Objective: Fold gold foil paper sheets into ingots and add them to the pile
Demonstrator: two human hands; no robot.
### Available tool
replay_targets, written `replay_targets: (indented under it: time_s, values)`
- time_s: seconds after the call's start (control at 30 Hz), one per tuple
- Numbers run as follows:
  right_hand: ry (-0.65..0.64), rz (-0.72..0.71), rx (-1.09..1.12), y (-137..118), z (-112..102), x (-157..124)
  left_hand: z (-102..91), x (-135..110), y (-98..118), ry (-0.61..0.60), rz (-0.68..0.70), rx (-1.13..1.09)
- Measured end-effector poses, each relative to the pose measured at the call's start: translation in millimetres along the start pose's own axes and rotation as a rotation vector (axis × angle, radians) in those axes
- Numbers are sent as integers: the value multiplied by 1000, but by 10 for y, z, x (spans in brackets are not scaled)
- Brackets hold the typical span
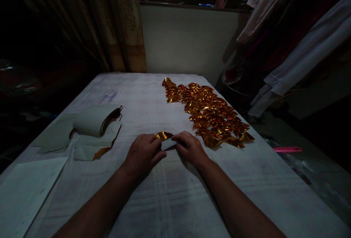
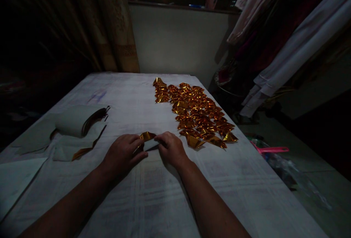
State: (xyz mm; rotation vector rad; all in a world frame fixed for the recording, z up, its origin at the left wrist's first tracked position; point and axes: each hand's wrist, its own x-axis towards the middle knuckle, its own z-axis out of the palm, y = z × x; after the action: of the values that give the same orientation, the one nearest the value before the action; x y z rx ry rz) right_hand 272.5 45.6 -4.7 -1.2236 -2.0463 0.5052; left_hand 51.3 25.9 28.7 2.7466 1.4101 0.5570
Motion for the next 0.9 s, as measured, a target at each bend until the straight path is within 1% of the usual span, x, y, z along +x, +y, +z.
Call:
replay_targets:
  time_s: [0.07,0.1,0.2,0.27,0.37,0.47,0.6,0.8,0.9]
  values:
    - [22,-91,-102,-22,17,-29,32,-13,-8,32,12,20]
    - [13,-128,-163,-45,19,-43,49,-23,-19,56,25,27]
    - [-60,-201,-305,-127,12,-101,85,-72,-66,150,103,22]
    - [-91,-217,-331,-158,0,-151,88,-114,-89,189,165,8]
    - [-70,-196,-295,-143,-20,-208,66,-166,-87,162,209,-25]
    - [-39,-163,-251,-104,-38,-214,41,-190,-44,86,194,-81]
    - [-40,-98,-202,-106,-46,-182,21,-189,25,11,155,-117]
    - [-32,-22,-65,-145,-59,-159,-15,-170,85,31,127,-146]
    - [-36,38,-27,-158,-55,-146,-30,-162,102,22,135,-154]
